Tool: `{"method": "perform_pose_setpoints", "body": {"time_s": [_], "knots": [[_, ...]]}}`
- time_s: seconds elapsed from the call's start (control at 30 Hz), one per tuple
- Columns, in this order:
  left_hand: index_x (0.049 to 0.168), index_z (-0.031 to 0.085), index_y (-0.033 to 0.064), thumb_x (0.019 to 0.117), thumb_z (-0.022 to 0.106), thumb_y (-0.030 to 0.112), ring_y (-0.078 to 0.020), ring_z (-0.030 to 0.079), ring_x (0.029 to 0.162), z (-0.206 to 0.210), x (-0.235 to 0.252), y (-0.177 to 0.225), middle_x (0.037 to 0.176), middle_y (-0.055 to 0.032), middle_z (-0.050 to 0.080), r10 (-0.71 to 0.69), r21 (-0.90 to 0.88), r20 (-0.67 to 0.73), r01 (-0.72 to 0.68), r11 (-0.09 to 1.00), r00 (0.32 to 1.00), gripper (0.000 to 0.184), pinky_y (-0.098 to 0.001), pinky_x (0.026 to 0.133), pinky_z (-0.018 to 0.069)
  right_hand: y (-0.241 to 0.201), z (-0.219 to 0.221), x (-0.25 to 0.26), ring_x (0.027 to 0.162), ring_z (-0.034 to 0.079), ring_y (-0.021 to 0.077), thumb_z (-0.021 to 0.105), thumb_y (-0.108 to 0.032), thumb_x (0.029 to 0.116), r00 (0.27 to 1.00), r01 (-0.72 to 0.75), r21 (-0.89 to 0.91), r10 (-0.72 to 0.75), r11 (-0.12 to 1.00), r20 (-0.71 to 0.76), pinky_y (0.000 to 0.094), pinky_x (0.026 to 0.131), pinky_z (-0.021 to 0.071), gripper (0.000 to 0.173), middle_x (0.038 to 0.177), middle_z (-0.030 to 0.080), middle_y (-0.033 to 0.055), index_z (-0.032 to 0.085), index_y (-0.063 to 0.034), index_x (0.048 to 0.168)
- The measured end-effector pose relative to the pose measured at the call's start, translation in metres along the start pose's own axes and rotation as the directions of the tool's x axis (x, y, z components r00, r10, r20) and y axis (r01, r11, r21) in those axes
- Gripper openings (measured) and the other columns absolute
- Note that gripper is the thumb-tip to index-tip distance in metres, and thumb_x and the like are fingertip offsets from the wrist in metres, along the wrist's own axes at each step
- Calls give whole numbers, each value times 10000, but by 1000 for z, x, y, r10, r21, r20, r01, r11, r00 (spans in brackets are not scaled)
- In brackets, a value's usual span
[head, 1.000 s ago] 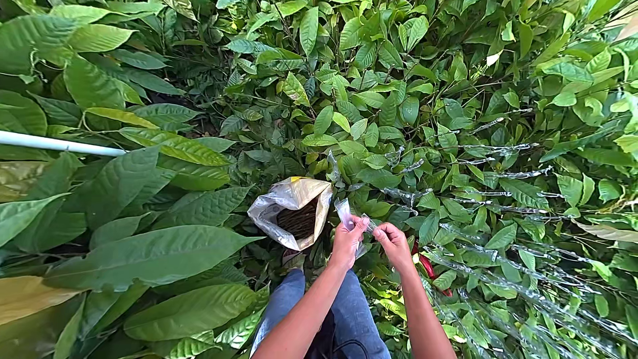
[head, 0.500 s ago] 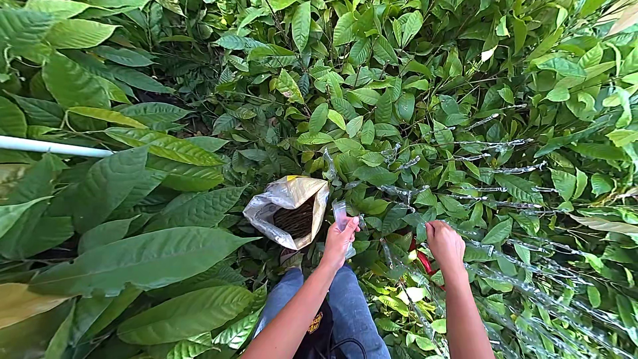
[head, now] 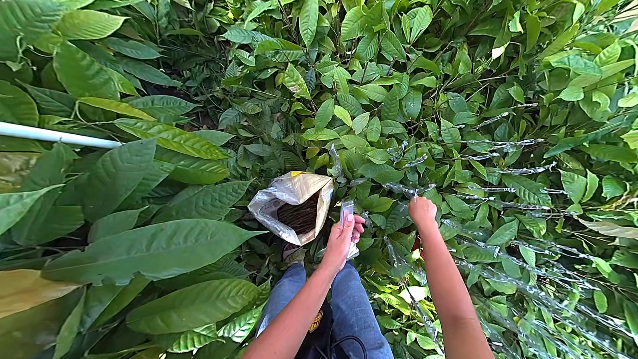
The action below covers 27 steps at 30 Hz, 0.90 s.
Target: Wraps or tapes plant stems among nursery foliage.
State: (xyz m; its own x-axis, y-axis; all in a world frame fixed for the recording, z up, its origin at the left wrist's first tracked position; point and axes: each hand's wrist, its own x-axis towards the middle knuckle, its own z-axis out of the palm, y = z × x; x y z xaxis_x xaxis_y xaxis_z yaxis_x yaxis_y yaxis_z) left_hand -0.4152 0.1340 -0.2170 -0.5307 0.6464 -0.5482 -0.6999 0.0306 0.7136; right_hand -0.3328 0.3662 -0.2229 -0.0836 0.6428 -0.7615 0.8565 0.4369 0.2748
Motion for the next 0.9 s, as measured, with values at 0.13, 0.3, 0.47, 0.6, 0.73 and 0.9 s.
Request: {"method": "perform_pose_setpoints", "body": {"time_s": [0.13, 0.3, 0.47, 0.6, 0.73, 0.9], "knots": [[1019, 639, 17, 1108, 305, 136, -13, 549, 604, -5, -3, 7, 745, 53, 614, -3, -1, -12, 3, 1000, 1000, 365, -154, 592, 482, -2, 6, 18, 1335, 552, 411, 486, -215, 1041, 998, 0, -40, 2, 999, 64, 616, 1042, 457, 431, 1435, 572, 236, 561, 1, 1407], [1042, 639, 18, 1113, 280, 164, -13, 555, 615, -9, -3, 6, 757, 55, 618, 13, -17, 2, -13, 1000, 1000, 394, -153, 597, 486, -13, 8, 31, 1343, 543, 405, 432, -156, 1050, 999, -16, -96, 21, 995, 47, 595, 1051, 450, 414, 1436, 565, 248, 563, 33, 1394], [1090, 631, 3, 1120, 246, 199, -27, 571, 629, -6, -5, 6, 771, 40, 621, -13, -20, 26, 14, 1000, 1000, 432, -165, 614, 500, -34, 19, 46, 1392, 494, 401, 450, -105, 1034, 993, 23, -178, -2, 984, 116, 575, 1091, 424, 432, 1489, 518, 245, 527, 48, 1431], [1107, 624, 1, 1118, 240, 202, -26, 570, 631, -8, -5, 6, 782, 41, 626, -15, -10, 34, 16, 1000, 999, 434, -167, 611, 499, -49, 37, 57, 1387, 500, 399, 436, -73, 1036, 993, 55, -241, -27, 969, 117, 571, 1080, 438, 397, 1481, 521, 251, 548, 80, 1384], [1150, 613, -13, 1118, 209, 207, -37, 595, 659, -13, -5, 6, 812, 25, 639, -31, -22, 40, 32, 999, 999, 461, -174, 631, 517, -63, 56, 60, 1315, 564, 421, 413, -32, 1029, 993, 93, -216, -74, 972, 91, 572, 1005, 505, 392, 1466, 520, 272, 532, 96, 1380], [1156, 607, -17, 1115, 206, 202, -36, 593, 649, -19, -3, 8, 810, 25, 641, -60, -21, 24, 61, 998, 998, 459, -177, 629, 520, -38, 100, 48, 1283, 589, 406, 424, -25, 1030, 965, 259, 218, -258, 941, -34, 576, 1047, 485, 404, 1460, 547, 225, 575, -12, 1404]]}}
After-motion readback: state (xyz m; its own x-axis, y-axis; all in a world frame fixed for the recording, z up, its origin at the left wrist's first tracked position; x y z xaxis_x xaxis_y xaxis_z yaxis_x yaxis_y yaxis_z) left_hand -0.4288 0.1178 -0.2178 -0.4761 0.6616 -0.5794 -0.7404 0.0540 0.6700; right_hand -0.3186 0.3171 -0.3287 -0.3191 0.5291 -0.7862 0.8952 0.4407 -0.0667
